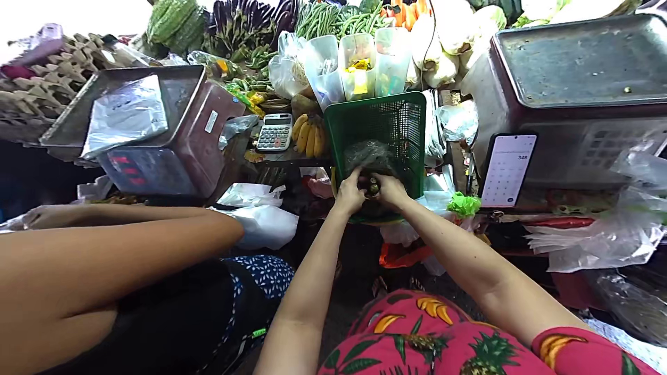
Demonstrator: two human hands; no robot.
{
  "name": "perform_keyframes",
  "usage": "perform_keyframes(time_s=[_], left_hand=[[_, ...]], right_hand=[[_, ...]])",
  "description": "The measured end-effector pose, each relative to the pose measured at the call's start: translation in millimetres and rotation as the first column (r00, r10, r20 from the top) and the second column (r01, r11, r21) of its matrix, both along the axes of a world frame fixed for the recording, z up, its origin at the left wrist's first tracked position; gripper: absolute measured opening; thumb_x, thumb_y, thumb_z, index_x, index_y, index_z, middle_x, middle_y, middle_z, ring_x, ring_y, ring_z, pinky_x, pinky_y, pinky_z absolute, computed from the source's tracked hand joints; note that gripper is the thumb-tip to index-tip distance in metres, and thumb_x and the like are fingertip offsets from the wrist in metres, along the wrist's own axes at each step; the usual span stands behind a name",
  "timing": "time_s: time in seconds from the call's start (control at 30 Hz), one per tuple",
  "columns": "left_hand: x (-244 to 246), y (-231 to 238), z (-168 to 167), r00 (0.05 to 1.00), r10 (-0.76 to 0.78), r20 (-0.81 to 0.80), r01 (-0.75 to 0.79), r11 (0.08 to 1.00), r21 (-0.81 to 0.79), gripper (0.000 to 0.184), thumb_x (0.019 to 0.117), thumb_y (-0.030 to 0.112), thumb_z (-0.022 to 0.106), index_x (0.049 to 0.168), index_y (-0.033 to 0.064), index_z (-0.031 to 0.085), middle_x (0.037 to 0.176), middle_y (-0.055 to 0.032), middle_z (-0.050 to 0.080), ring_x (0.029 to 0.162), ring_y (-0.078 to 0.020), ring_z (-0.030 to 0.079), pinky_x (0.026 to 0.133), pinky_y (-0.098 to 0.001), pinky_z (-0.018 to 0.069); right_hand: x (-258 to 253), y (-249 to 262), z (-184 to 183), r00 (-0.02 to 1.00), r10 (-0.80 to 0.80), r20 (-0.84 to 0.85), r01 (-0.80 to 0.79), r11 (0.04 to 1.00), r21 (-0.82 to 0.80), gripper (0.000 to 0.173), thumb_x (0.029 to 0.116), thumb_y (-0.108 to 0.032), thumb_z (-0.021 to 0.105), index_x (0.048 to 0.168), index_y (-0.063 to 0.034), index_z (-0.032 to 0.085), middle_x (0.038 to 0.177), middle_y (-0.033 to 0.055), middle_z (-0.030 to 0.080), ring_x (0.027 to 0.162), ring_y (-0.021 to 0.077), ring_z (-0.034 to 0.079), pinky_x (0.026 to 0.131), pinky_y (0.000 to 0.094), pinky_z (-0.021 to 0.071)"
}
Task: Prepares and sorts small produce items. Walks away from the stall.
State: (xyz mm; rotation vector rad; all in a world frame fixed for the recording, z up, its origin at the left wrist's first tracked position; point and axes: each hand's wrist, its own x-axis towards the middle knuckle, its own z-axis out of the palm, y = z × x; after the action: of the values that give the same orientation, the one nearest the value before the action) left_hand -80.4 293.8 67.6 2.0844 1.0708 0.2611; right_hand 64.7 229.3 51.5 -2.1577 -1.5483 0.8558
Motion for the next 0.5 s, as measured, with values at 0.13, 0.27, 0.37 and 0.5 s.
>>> perform_keyframes(time_s=[0.13, 0.27, 0.37, 0.5], left_hand=[[0.7, -14.6, -3.2, 0.996, -0.004, 0.092, -0.009, 0.99, 0.143, 0.063, 0.0892, -0.006, 0.062, 0.149, 0.0073, 0.047, 0.13, -0.0142, 0.068, 0.12, -0.0311, 0.066, 0.103, -0.0525, 0.0526], [-5.4, -21.0, -4.0, 0.999, 0.038, -0.003, -0.037, 0.972, 0.23, 0.06, 0.0926, -0.003, 0.06, 0.151, 0.0055, 0.047, 0.144, -0.0196, 0.057, 0.132, -0.0348, 0.058, 0.111, -0.0521, 0.0467], [-12.0, -32.6, -1.0, 0.994, 0.111, 0.009, -0.107, 0.925, 0.365, 0.042, 0.1, 0.013, 0.059, 0.141, 0.0065, 0.059, 0.137, -0.0163, 0.063, 0.128, -0.0361, 0.058, 0.109, -0.0515, 0.0454], [-6.0, -78.2, 24.1, 0.907, 0.3, 0.294, -0.276, 0.954, -0.12, 0.044, 0.11, 0.029, 0.044, 0.138, -0.0029, 0.057, 0.133, -0.0199, 0.063, 0.123, -0.0278, 0.062, 0.106, -0.0429, 0.0489]], right_hand=[[3.7, -8.4, 3.2, 0.998, -0.031, -0.059, 0.038, 0.992, 0.123, 0.05, 0.0846, -0.025, 0.082, 0.131, -0.0158, 0.067, 0.116, 0.0169, 0.073, 0.111, 0.0382, 0.068, 0.096, 0.0641, 0.0519], [13.8, -21.8, 14.5, 0.976, -0.136, -0.171, 0.182, 0.939, 0.29, 0.049, 0.0838, -0.018, 0.084, 0.129, -0.0122, 0.068, 0.112, 0.0167, 0.073, 0.104, 0.0352, 0.071, 0.093, 0.0607, 0.0547], [28.1, -31.8, 30.0, 0.949, -0.167, -0.267, 0.272, 0.864, 0.424, 0.048, 0.083, -0.017, 0.086, 0.128, -0.0139, 0.069, 0.112, 0.0135, 0.074, 0.102, 0.0285, 0.071, 0.092, 0.0555, 0.0564], [27.2, -53.6, 49.2, 0.902, -0.135, -0.41, 0.383, 0.689, 0.615, 0.049, 0.0822, -0.016, 0.087, 0.127, -0.0116, 0.068, 0.111, 0.0076, 0.074, 0.097, 0.0157, 0.071, 0.088, 0.0422, 0.0597]])
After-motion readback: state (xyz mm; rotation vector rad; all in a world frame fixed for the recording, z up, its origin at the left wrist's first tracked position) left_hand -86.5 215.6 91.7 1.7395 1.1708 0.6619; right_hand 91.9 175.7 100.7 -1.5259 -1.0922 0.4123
